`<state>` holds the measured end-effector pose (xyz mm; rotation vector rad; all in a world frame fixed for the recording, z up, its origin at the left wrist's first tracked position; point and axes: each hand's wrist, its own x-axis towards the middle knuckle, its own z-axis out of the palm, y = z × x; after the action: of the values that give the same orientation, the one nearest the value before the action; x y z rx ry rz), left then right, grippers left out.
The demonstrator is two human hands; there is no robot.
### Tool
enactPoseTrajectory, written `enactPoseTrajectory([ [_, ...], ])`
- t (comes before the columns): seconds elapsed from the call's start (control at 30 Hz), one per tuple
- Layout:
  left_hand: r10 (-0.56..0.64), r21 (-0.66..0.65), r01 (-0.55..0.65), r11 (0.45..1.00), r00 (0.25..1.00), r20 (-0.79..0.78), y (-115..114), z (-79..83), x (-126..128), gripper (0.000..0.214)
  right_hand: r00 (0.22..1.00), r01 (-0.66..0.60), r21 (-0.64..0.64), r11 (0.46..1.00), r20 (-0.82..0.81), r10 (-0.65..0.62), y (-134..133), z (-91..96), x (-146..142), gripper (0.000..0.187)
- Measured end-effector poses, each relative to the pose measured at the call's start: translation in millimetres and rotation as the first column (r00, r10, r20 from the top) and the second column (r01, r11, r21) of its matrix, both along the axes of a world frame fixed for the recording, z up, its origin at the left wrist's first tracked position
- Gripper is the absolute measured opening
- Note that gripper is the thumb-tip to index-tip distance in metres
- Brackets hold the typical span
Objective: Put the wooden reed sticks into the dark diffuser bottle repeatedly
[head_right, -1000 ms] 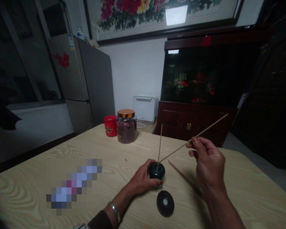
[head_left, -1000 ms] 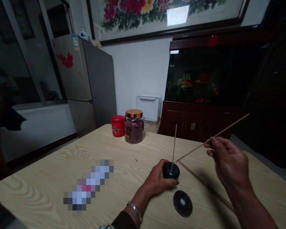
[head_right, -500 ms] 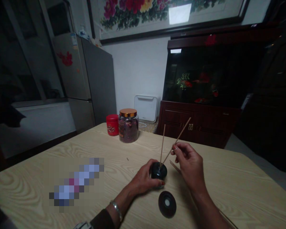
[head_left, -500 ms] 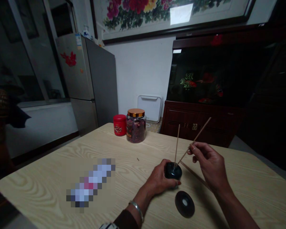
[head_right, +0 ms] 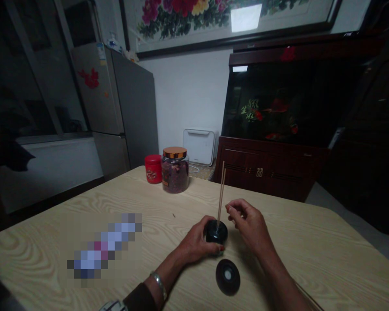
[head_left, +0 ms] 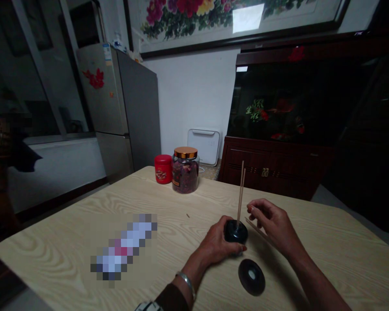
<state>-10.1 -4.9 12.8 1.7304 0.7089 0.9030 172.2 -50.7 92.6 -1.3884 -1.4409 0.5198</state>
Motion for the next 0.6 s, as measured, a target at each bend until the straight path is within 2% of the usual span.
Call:
enactPoseTrajectory([
  [0.1,0.006,-0.01,-0.006,1.0,1.0,-0.005,0,0.7,0,0.065,0.966,0.017,-0.11,0.994,0.258,0.012,0,-0.1,37,0.025],
  [0.2,0.004,-0.024,-0.004,1.0,1.0,0.004,0,0.4,0,0.066,0.82,0.134,-0.292,0.947,0.569,0.059,0,-15.4,77,0.012],
  [0.27,-0.004,-0.037,0.005,0.999,1.0,0.017,-1,0.9,1,0.066,0.734,0.249,-0.381,0.891,0.674,0.083,0,-30.8,95,0.006],
  [0.33,-0.004,-0.054,0.006,0.999,1.0,0.022,-1,1.6,2,0.065,0.688,0.313,-0.417,0.853,0.719,0.099,1,-45.4,104,0.005],
  [0.4,-0.003,-0.063,0.004,0.998,1.0,0.018,-1,1.9,2,0.064,0.673,0.326,-0.429,0.843,0.731,0.112,2,-55.8,106,0.006],
  [0.6,-0.013,-0.073,0.017,0.997,0.999,0.046,0,-0.2,3,0.064,0.677,0.318,-0.449,0.835,0.724,0.132,6,-66.2,105,0.009],
])
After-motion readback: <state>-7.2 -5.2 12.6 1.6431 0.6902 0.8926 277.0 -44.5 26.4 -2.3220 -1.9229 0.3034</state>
